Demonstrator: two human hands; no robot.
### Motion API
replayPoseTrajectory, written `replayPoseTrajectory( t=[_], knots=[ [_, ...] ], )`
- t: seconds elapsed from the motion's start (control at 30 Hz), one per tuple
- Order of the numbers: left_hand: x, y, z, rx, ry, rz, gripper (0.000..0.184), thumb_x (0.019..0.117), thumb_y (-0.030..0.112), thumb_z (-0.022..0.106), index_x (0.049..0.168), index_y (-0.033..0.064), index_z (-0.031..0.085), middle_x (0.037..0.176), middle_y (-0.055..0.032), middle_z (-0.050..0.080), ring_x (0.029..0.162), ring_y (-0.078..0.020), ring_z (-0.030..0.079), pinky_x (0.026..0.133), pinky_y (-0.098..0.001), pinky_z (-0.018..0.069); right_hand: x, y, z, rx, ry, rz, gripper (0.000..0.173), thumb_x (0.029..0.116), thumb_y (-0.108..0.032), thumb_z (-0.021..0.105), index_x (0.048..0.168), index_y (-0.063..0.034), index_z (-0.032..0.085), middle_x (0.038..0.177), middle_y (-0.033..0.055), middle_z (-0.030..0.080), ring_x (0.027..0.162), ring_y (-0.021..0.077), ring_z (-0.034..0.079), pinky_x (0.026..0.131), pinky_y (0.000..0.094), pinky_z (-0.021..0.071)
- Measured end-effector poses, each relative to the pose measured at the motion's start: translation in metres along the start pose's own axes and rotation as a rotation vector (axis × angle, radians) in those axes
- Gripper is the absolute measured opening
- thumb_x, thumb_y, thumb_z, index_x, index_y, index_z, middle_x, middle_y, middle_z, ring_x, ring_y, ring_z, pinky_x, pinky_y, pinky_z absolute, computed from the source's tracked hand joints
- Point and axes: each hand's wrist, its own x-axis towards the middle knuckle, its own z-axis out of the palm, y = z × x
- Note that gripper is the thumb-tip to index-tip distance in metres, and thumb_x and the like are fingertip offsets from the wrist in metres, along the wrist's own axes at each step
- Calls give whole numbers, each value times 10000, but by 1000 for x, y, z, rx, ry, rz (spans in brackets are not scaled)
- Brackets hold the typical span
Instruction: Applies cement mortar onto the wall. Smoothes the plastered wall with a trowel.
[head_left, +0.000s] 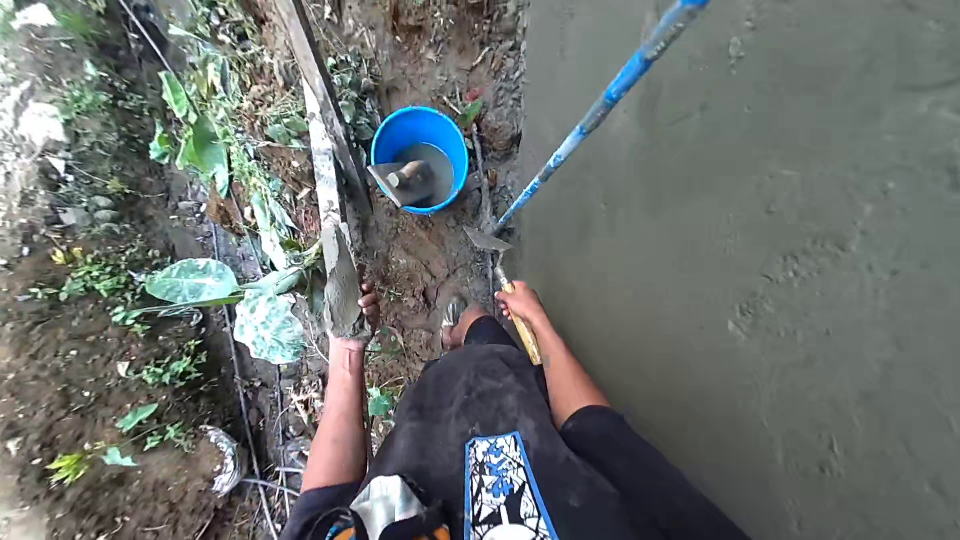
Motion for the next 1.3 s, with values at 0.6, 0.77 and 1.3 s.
replayPoseTrajectory(
  t=[0.6, 0.77, 1.3],
  knots=[
    [179, 7, 108, 133, 111, -30, 658, 1012, 646, 245, 1189, 114, 589, 966, -87, 668, 800, -200, 684, 657, -318, 600, 44, -111, -45, 40, -101, 10, 477, 1065, -358, 565, 1398, -21, 507, 961, 126, 659, 717, 153, 656, 682, 311, 573],
    [187, -3, 121, 218, 230, -63, 504, 1052, 481, 269, 1115, 127, 623, 923, -88, 697, 768, -193, 703, 622, -321, 607, 34, -107, -52, 92, -73, -7, 415, 1057, -251, 580, 1376, 3, 504, 937, 116, 651, 693, 134, 653, 659, 292, 576],
    [270, -19, 175, 401, 10, -278, 388, 1097, 369, 277, 1266, 161, 557, 969, -86, 705, 798, -193, 702, 658, -345, 612, -105, -116, -66, 212, 220, -297, 473, 1024, -294, 596, 1325, 66, 537, 830, 79, 660, 670, 122, 661, 668, 309, 599]
  ],
)
